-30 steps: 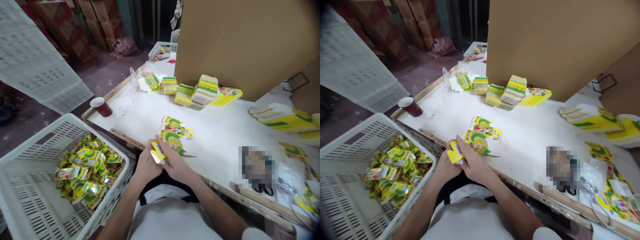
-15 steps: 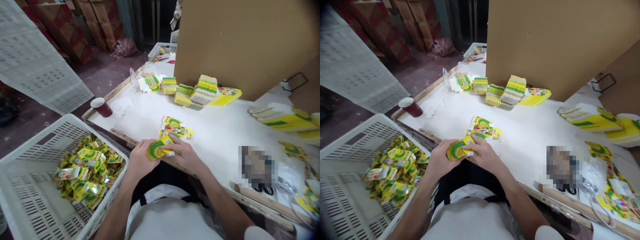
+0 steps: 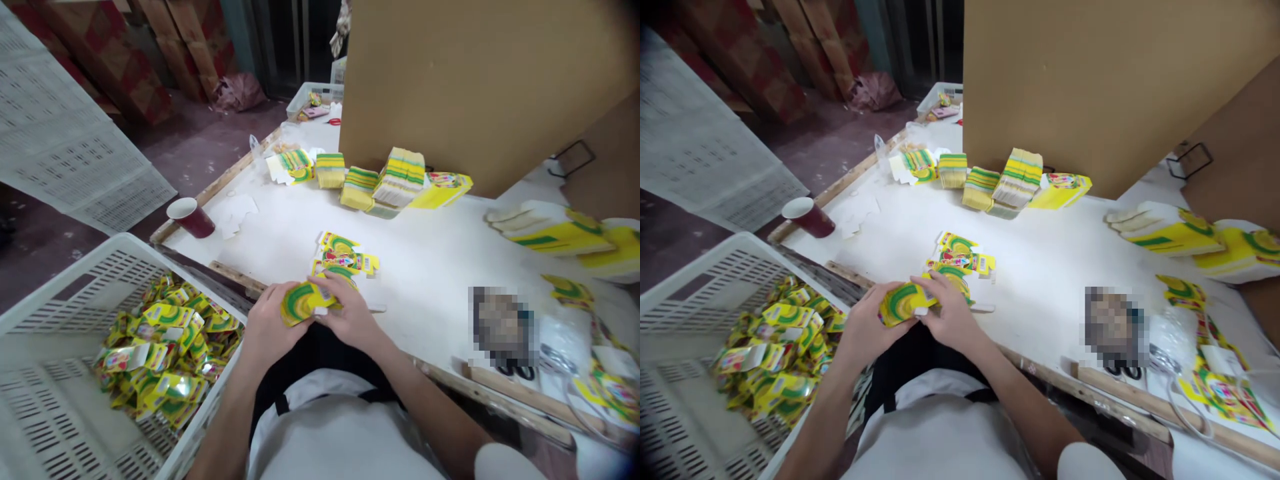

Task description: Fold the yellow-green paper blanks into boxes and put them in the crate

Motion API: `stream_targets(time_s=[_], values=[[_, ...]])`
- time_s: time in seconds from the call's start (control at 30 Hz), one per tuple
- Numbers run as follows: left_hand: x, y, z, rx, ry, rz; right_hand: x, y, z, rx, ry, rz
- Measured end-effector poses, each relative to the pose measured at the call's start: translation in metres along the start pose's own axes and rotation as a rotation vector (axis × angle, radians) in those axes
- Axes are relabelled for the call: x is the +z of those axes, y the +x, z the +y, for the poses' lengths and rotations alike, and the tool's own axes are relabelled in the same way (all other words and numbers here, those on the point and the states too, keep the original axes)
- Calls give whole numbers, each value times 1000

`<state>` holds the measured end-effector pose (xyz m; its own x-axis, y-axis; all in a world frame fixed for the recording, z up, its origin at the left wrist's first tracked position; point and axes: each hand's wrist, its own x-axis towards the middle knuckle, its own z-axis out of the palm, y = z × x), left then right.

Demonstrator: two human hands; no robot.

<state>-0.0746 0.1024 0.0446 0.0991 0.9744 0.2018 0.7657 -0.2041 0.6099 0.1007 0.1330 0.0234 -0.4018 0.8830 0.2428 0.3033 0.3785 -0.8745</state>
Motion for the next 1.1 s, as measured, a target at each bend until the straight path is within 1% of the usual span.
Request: stream_targets(time_s=[0.07,0.1,0.17,0.2,0.23,0.27,0.3,0.33,0.4,0.43,0.47,0.53,0.6,0.67,0.77,0.9,1.0,1.1], values=[[-15,-9,-18,-63,52,21,-3,0,0,-18,-32,8],[-25,-15,-31,-131,120,67,-8,-1,2,-17,-53,25],[-48,-28,-61,-354,379,214,-24,-4,7,24,-126,100],[-58,-35,-75,-456,516,300,-32,-6,11,67,-194,167],[-65,-41,-88,-545,597,389,-40,-9,14,104,-273,210],[-69,-45,-97,-594,616,441,-45,-11,17,132,-356,208],[-68,-47,-102,-587,597,436,-48,-14,19,160,-437,181],[-63,-47,-103,-536,547,409,-47,-16,21,186,-503,141],[-45,-41,-94,-358,403,324,-41,-18,25,227,-577,76],[-33,-36,-86,-264,311,259,-36,-19,26,241,-587,65],[-22,-31,-77,-203,221,203,-32,-19,26,250,-587,66],[-3,-21,-60,-151,106,128,-27,-18,27,257,-576,79],[7,-15,-47,-145,47,90,-25,-17,27,262,-560,84],[12,-11,-39,-145,3,67,-26,-17,27,267,-534,92],[15,-10,-34,-154,-87,56,-27,-17,30,282,-473,120],[23,-12,-31,-186,-281,50,-29,-19,36,305,-360,152],[31,-13,-24,-243,-488,77,-32,-18,30,325,-250,167],[39,-12,-10,-270,-858,176,-28,-15,13,309,4,208]])
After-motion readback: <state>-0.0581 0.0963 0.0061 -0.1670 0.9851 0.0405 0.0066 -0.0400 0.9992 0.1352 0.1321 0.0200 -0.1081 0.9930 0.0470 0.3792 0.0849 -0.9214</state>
